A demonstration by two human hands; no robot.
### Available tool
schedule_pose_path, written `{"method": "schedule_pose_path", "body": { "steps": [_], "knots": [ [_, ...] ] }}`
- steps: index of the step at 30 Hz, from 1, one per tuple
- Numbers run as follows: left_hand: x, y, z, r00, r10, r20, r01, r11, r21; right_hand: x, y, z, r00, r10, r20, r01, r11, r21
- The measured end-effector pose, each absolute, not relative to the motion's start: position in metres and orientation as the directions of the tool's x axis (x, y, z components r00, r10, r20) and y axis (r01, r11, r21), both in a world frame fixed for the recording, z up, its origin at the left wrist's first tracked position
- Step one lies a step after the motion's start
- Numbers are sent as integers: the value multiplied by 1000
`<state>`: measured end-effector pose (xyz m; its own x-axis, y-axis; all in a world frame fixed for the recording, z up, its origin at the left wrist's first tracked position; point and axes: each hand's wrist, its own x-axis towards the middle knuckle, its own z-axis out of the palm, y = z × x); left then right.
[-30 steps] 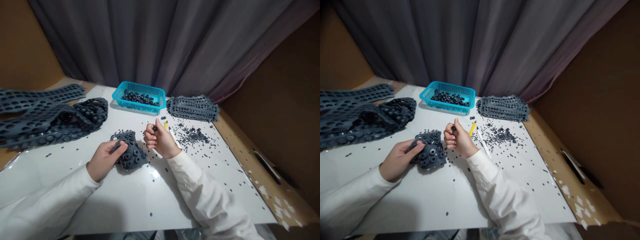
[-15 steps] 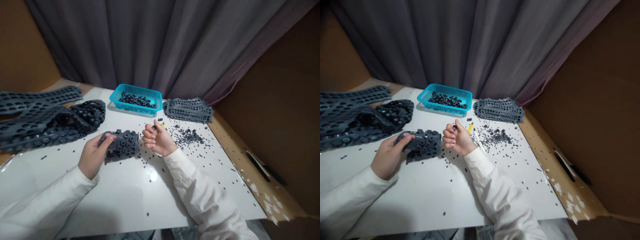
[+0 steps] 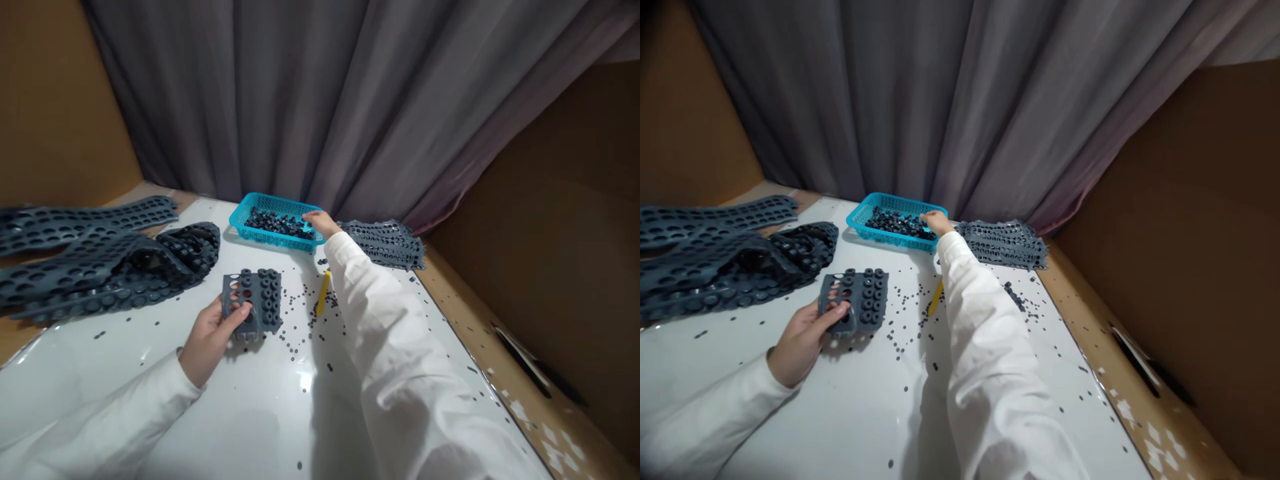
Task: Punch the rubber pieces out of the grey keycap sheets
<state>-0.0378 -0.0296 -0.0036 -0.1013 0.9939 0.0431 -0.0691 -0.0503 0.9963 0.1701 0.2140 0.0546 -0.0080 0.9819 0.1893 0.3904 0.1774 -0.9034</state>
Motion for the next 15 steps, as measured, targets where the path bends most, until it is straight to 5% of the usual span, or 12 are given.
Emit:
{"method": "schedule_pose_path", "body": {
  "steps": [8, 12, 15],
  "knots": [
    [-42, -40, -1, -7, 984, 178, 105, -176, 979, 152, 164, 63, -64, 977, 203, 435, 210, -876],
    [-40, -45, 9, 93, 942, 322, 193, -334, 923, 142, 64, 72, -584, 743, 327, 298, 572, -764],
    [-37, -48, 12, 175, 912, 370, 186, -400, 897, 141, 5, 69, -686, 575, 445, 343, 795, -500]
  ]
}}
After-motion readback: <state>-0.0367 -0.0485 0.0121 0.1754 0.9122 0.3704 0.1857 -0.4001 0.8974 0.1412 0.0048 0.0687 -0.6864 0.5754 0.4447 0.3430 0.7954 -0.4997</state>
